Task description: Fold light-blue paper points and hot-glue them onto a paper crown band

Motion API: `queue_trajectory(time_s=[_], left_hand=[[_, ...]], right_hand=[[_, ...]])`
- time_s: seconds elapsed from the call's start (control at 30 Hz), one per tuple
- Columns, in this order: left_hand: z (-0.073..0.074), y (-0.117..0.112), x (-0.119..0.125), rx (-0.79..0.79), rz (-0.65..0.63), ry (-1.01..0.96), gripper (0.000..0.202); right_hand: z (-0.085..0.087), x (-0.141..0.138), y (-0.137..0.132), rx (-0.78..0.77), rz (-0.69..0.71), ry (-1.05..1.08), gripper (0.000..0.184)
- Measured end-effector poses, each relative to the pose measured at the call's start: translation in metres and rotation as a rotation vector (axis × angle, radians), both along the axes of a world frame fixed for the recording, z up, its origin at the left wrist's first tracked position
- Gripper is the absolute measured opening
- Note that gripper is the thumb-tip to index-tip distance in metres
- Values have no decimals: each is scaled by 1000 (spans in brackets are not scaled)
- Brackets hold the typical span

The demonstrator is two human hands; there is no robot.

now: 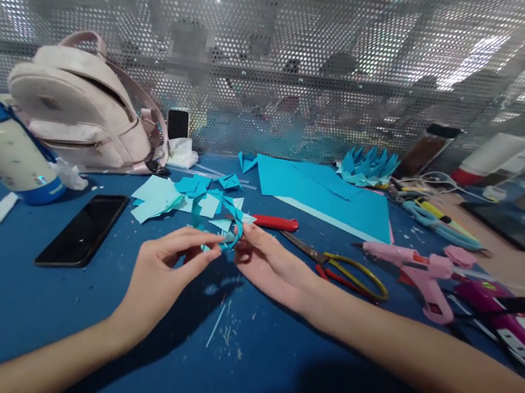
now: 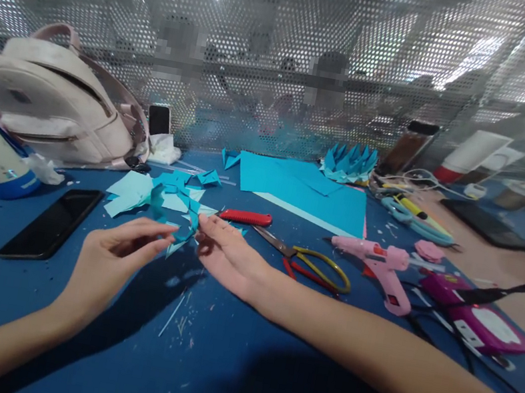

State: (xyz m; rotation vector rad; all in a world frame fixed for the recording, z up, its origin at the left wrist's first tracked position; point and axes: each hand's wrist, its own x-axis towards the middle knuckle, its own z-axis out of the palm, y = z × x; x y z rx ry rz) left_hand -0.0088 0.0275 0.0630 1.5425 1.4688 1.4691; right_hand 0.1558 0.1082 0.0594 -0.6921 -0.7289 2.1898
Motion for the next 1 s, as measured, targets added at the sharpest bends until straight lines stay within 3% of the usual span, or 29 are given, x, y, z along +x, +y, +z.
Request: queue_trajectory(time_s=[0.3, 0.57, 0.8, 1.0], left_hand=[[3, 17, 25, -135, 17, -419, 18], [-8, 20, 29, -170, 74, -519, 13], [-9, 17, 28, -245, 58, -589, 19], [-9, 17, 24, -268, 42, -619, 25]], right_hand=[[-4, -2, -11, 20, -94, 1, 32], [-8, -4, -14, 106, -139, -33, 30], [-5, 0, -14, 52, -143, -39, 31], [-8, 0, -11, 109, -109, -81, 36]])
